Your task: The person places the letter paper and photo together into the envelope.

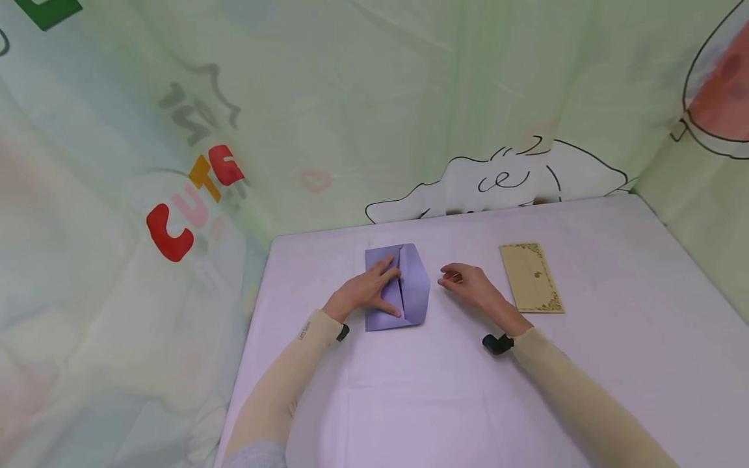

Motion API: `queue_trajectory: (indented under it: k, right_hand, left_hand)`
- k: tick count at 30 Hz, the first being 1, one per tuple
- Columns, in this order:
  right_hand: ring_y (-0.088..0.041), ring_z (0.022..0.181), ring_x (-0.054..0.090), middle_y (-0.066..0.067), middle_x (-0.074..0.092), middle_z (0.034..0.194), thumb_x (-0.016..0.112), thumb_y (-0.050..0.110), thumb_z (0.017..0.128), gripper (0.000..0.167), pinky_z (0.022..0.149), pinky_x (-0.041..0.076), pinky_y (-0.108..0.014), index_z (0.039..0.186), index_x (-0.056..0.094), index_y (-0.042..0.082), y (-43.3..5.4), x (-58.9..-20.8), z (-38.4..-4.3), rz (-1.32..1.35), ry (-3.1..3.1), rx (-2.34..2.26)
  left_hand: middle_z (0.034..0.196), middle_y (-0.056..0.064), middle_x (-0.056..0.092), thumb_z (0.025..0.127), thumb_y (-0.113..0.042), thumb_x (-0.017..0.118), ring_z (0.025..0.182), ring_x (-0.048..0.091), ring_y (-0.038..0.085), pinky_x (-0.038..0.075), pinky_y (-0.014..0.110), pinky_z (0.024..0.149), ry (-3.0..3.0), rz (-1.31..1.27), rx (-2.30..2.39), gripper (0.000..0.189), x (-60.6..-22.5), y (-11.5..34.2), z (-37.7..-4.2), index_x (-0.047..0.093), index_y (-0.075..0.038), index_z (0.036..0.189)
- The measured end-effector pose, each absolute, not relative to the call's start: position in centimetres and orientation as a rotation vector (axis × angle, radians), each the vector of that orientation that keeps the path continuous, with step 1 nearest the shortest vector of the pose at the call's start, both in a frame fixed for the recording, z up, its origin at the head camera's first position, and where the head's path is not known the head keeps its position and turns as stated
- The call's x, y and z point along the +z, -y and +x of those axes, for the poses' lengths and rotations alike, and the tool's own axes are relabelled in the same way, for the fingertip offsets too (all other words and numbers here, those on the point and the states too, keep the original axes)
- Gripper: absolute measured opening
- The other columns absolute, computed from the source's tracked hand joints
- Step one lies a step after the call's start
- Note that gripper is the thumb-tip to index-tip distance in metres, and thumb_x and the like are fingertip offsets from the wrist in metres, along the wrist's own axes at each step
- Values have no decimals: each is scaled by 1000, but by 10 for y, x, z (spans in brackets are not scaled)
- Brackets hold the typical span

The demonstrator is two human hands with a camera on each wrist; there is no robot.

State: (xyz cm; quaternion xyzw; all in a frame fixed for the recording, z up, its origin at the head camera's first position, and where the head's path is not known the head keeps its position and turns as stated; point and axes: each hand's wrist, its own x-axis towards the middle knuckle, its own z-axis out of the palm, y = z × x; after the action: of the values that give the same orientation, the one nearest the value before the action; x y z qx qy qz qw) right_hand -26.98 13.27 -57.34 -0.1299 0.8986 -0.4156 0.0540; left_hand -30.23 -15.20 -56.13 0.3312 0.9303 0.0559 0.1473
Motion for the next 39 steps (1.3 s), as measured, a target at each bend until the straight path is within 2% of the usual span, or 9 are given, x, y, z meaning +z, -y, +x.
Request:
queue_trajectory:
  k: [9, 18, 23, 27, 32, 35, 39]
  right_hand:
    - [-36, 100, 69, -22, 71, 108, 67, 18, 97, 38, 90, 55, -50, 125, 62, -8, -165, -578, -265, -359, -2805, -1248]
    - [-39, 107, 63, -26, 65, 118, 60, 26, 101, 47, 90, 52, -52, 134, 55, -7, -209, -570, -259, -138, -2856, -1196]
    - [-45, 108, 60, -33, 60, 120, 60, 25, 101, 50, 90, 50, -57, 134, 52, -13, -230, -566, -253, -90, -2963, -1151]
    - [-56, 112, 51, -41, 50, 128, 61, 27, 99, 56, 87, 45, -66, 133, 49, -17, -238, -565, -247, 37, -3078, -995]
    - [-68, 112, 40, -51, 36, 131, 64, 34, 95, 77, 83, 40, -74, 135, 37, -25, -243, -571, -245, 203, -3121, -828]
    - [-72, 113, 37, -54, 32, 132, 65, 35, 94, 88, 84, 38, -75, 140, 24, -28, -244, -574, -245, 240, -3116, -770]
    - [-74, 117, 33, -56, 28, 135, 66, 33, 94, 95, 90, 36, -76, 145, 12, -27, -243, -574, -247, 250, -3103, -766]
  left_hand:
    - [169, 15, 8, 73, -68, 78, 153, 22, 39, 37, 45, 117, -2673, 970, 166, 91, -563, 153, -303, 38, -26, 143]
    - [169, 15, 9, 72, -69, 77, 154, 22, 38, 36, 45, 118, -2682, 982, 171, 92, -568, 153, -305, 38, -26, 143]
    - [169, 14, 9, 72, -70, 77, 154, 21, 37, 37, 44, 118, -2685, 975, 168, 93, -568, 153, -304, 38, -26, 144]
    - [170, 13, 7, 72, -71, 76, 155, 20, 35, 37, 44, 118, -2679, 962, 160, 93, -566, 154, -303, 37, -27, 144]
    - [170, 12, 8, 72, -71, 76, 155, 20, 33, 39, 43, 116, -2679, 964, 173, 93, -566, 154, -304, 37, -27, 144]
    - [170, 12, 7, 72, -71, 77, 155, 20, 34, 40, 44, 116, -2682, 964, 185, 94, -568, 155, -304, 37, -27, 145]
    - [170, 12, 6, 72, -72, 76, 155, 20, 35, 38, 45, 117, -2683, 966, 179, 95, -570, 156, -305, 36, -27, 145]
